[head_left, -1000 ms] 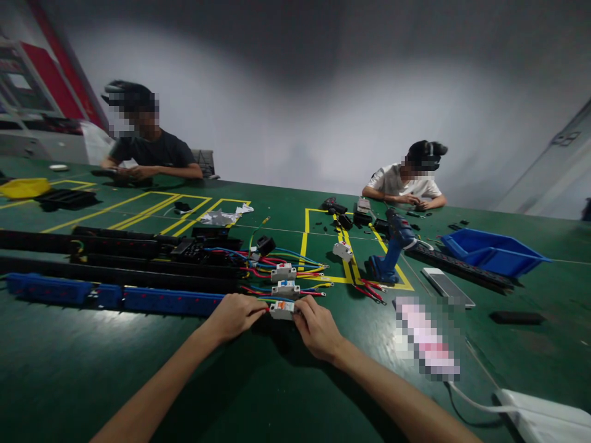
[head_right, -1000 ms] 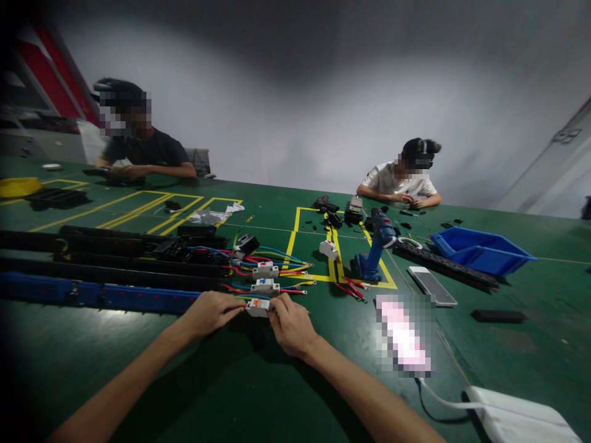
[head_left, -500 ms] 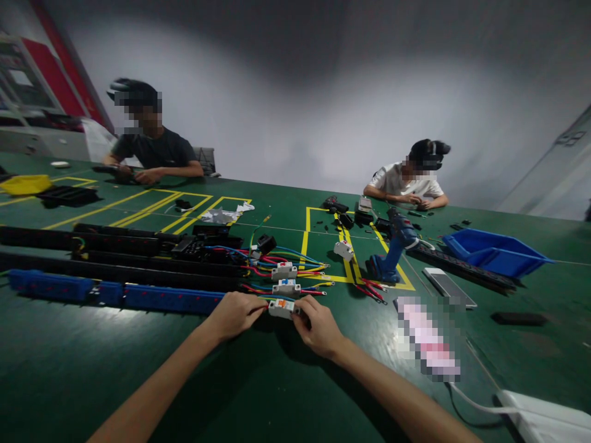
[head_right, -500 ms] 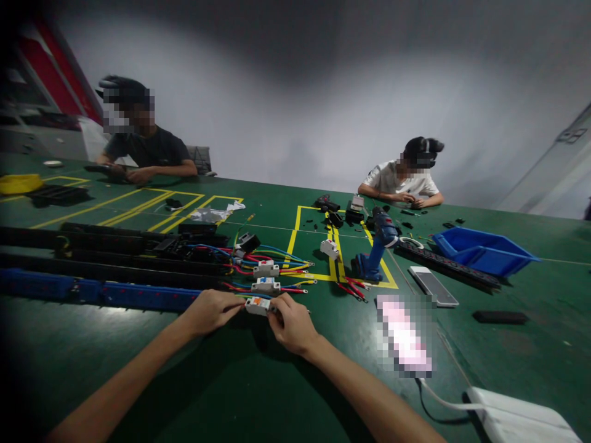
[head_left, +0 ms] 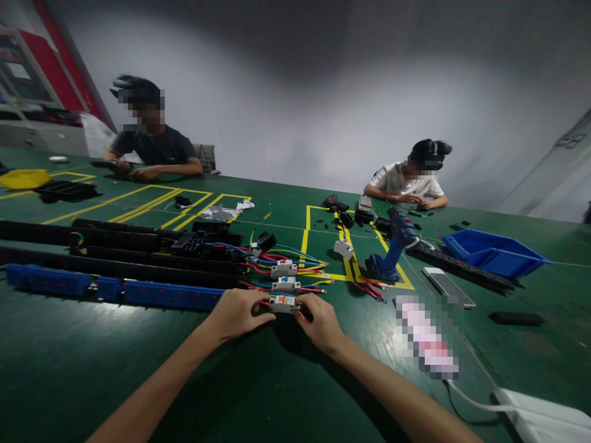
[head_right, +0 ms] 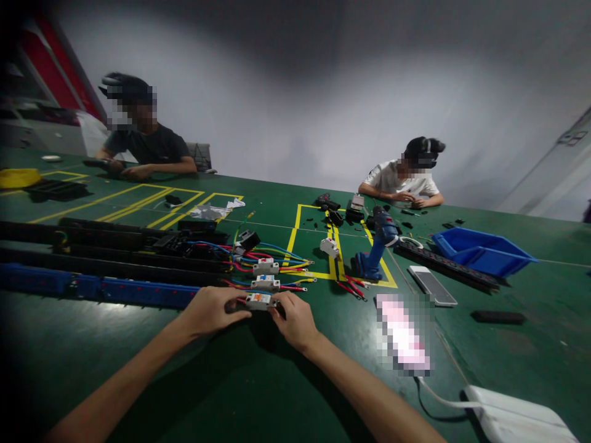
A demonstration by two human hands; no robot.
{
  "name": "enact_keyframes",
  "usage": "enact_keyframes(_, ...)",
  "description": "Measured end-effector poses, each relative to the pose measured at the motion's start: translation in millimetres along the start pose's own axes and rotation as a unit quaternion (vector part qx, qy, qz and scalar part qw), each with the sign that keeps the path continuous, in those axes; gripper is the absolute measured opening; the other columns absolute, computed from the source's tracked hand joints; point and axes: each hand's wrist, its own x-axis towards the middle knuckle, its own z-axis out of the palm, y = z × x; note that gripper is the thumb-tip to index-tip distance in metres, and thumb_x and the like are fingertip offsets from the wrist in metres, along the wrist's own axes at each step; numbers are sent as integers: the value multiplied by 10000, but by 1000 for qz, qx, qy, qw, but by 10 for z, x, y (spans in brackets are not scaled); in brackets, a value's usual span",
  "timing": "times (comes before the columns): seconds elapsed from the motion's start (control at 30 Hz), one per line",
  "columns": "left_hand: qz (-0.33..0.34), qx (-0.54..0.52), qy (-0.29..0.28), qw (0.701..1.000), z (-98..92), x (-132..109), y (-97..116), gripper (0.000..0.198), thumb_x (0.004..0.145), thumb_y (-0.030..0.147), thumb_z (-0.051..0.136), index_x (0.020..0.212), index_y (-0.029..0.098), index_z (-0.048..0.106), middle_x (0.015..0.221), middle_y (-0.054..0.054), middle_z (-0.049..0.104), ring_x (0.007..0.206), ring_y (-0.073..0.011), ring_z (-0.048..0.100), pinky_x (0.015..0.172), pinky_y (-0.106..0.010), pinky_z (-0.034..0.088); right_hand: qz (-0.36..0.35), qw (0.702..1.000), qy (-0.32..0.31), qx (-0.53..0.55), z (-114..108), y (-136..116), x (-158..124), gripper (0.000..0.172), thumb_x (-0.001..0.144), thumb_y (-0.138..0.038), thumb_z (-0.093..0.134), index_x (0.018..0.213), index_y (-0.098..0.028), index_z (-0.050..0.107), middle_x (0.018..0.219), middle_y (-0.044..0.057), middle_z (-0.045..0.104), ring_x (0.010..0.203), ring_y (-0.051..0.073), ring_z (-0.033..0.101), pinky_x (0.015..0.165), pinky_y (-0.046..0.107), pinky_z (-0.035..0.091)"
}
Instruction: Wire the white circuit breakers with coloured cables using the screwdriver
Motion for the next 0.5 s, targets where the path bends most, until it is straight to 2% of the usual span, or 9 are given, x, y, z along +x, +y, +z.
enact_keyframes(0.07,-5,-1,34,999,14,-1,39,492,795,563,638,1186,263,646,987,-31,722,833,-208,676,717,-283,463,-5,1000,6,-10,-12,-7,4,170,901,-244,580,1069,-219,579,1016,62,664,906,193,615,783,308,490)
enact_keyframes(0.17,4,-1,40,999,70,12,61,422,836,511,617,1188,279,637,1099,-29,685,872,-197,669,749,-280,471,-17,1000,6,-17,-32,-19,11,147,904,-239,582,1049,-215,581,1008,62,666,936,202,601,805,321,482)
enact_keyframes(0.27,18,-4,18,1000,138,32,53,320,871,446,596,1144,291,657,1111,-17,668,857,-176,667,746,-264,476,-35,999,-4,-37,-46,-35,16,114,915,-222,563,1026,-215,588,998,57,673,940,201,588,830,329,473)
enact_keyframes(0.5,29,-2,7,1000,212,44,29,258,905,381,552,1120,300,670,1113,-12,664,850,-165,665,714,-255,479,-33,997,-11,-67,-80,-109,29,143,882,-199,539,1016,-216,588,1022,71,654,959,213,564,852,341,455)
